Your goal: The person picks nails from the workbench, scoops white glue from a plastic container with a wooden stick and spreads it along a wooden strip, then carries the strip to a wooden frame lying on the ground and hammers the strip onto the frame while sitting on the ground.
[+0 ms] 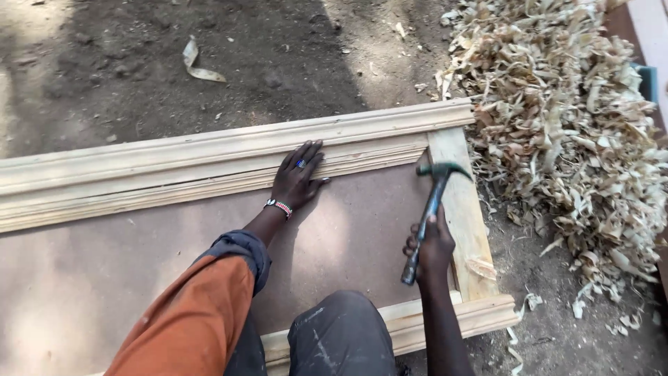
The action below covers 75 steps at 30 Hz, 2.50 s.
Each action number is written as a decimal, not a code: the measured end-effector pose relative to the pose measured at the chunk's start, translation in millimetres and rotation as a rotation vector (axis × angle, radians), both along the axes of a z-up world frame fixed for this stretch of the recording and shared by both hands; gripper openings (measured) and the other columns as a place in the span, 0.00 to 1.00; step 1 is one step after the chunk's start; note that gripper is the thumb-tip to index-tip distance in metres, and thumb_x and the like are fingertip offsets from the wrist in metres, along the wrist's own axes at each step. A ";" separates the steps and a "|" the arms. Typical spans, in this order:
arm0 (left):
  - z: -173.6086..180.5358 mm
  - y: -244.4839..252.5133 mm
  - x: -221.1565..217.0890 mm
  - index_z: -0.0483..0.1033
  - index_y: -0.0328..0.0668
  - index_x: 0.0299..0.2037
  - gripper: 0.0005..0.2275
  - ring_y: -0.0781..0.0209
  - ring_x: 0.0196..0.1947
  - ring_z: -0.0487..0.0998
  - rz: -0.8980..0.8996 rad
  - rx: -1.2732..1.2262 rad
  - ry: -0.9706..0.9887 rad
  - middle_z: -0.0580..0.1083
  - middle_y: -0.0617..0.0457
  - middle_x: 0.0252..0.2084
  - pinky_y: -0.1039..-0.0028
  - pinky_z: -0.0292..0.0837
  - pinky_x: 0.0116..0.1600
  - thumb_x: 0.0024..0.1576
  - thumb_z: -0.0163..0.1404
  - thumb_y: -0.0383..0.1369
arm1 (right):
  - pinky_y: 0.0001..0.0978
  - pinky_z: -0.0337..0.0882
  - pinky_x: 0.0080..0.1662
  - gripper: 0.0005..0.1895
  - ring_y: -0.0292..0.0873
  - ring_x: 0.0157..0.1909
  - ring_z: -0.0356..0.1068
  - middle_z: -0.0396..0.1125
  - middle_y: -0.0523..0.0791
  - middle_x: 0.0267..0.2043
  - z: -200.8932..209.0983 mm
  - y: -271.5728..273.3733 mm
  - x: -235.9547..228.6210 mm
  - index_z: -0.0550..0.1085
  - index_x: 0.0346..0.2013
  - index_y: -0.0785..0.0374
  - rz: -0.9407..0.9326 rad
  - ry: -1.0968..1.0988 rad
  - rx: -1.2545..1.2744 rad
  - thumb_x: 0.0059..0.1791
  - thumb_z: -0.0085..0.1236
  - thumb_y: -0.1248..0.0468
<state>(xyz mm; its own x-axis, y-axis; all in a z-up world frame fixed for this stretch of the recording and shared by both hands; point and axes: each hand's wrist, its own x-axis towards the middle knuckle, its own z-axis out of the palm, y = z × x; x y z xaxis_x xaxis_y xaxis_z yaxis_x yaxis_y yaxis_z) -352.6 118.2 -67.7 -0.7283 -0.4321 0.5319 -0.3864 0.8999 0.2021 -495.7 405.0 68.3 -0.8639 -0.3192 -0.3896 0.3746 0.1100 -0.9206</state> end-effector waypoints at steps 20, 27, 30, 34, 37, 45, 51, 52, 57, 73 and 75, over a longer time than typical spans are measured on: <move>11.4 -17.5 9.9 0.59 0.27 0.71 0.54 0.30 0.74 0.54 0.117 -0.121 -0.070 0.58 0.34 0.73 0.46 0.49 0.75 0.51 0.49 0.74 | 0.28 0.54 0.18 0.37 0.37 0.16 0.53 0.58 0.47 0.24 -29.5 48.3 75.5 0.55 0.77 0.48 -0.006 -0.172 -0.043 0.53 0.49 0.48; -2.1 -25.9 3.3 0.57 0.28 0.72 0.53 0.27 0.73 0.55 0.065 -0.077 -0.011 0.57 0.35 0.74 0.43 0.48 0.77 0.51 0.53 0.72 | 0.34 0.53 0.17 0.34 0.40 0.15 0.52 0.56 0.47 0.22 18.7 28.9 91.4 0.57 0.77 0.51 0.125 -0.077 0.101 0.55 0.49 0.60; 6.6 -18.8 0.2 0.54 0.27 0.72 0.54 0.28 0.76 0.50 0.074 -0.060 -0.060 0.55 0.36 0.75 0.44 0.45 0.79 0.50 0.52 0.72 | 0.35 0.51 0.19 0.34 0.41 0.16 0.51 0.56 0.49 0.24 51.2 24.2 104.6 0.56 0.78 0.49 0.137 -0.070 0.108 0.56 0.48 0.59; 24.0 -7.5 11.6 0.48 0.31 0.75 0.55 0.39 0.79 0.45 0.101 -0.013 -0.159 0.48 0.36 0.78 0.53 0.36 0.81 0.50 0.56 0.68 | 0.36 0.52 0.16 0.32 0.43 0.14 0.51 0.57 0.51 0.23 66.8 27.4 116.3 0.58 0.77 0.49 0.181 -0.037 0.097 0.56 0.45 0.61; 40.0 0.7 47.4 0.64 0.37 0.67 0.35 0.38 0.66 0.67 -0.249 0.046 0.252 0.66 0.39 0.65 0.51 0.64 0.71 0.55 0.64 0.49 | 0.36 0.53 0.17 0.33 0.43 0.14 0.51 0.55 0.50 0.22 77.0 31.6 124.0 0.60 0.76 0.53 0.192 -0.013 0.111 0.54 0.48 0.60; 38.9 -43.1 116.9 0.46 0.27 0.75 0.69 0.33 0.78 0.43 0.189 0.020 -0.207 0.46 0.30 0.78 0.50 0.33 0.80 0.33 0.58 0.77 | 0.32 0.56 0.16 0.35 0.40 0.14 0.54 0.58 0.48 0.21 74.9 24.9 142.0 0.58 0.76 0.51 0.258 0.019 0.083 0.53 0.49 0.57; 33.1 -69.5 103.7 0.56 0.25 0.72 0.62 0.23 0.74 0.52 0.138 -0.118 -0.148 0.52 0.27 0.75 0.41 0.43 0.76 0.41 0.53 0.78 | 0.33 0.55 0.15 0.35 0.41 0.14 0.53 0.57 0.49 0.21 72.9 16.8 141.3 0.59 0.76 0.52 0.219 0.026 0.159 0.53 0.50 0.57; 30.2 -73.5 100.6 0.56 0.25 0.72 0.62 0.23 0.74 0.52 0.125 -0.110 -0.143 0.52 0.27 0.75 0.41 0.43 0.76 0.41 0.53 0.78 | 0.33 0.55 0.15 0.35 0.41 0.14 0.53 0.57 0.49 0.21 67.4 13.8 136.7 0.59 0.76 0.52 0.206 0.029 0.169 0.53 0.50 0.57; 29.9 -73.1 104.7 0.56 0.27 0.73 0.61 0.26 0.75 0.49 0.118 -0.037 -0.144 0.51 0.28 0.75 0.44 0.44 0.76 0.41 0.56 0.76 | 0.32 0.55 0.18 0.32 0.40 0.16 0.53 0.57 0.48 0.23 52.5 6.6 125.6 0.60 0.76 0.50 0.222 0.093 0.176 0.55 0.48 0.60; 26.6 -70.4 109.5 0.63 0.27 0.70 0.60 0.26 0.74 0.53 0.085 -0.067 -0.074 0.56 0.27 0.74 0.44 0.48 0.73 0.38 0.57 0.75 | 0.29 0.55 0.18 0.30 0.35 0.16 0.53 0.60 0.45 0.27 7.0 17.6 87.4 0.56 0.77 0.52 0.137 0.271 0.153 0.58 0.42 0.58; 31.4 -73.0 104.0 0.69 0.31 0.68 0.55 0.27 0.72 0.56 0.118 -0.092 0.023 0.60 0.32 0.73 0.46 0.51 0.72 0.38 0.59 0.71 | 0.30 0.64 0.15 0.26 0.40 0.14 0.61 0.66 0.52 0.27 -2.8 11.2 75.3 0.56 0.75 0.58 0.103 0.352 0.139 0.61 0.38 0.63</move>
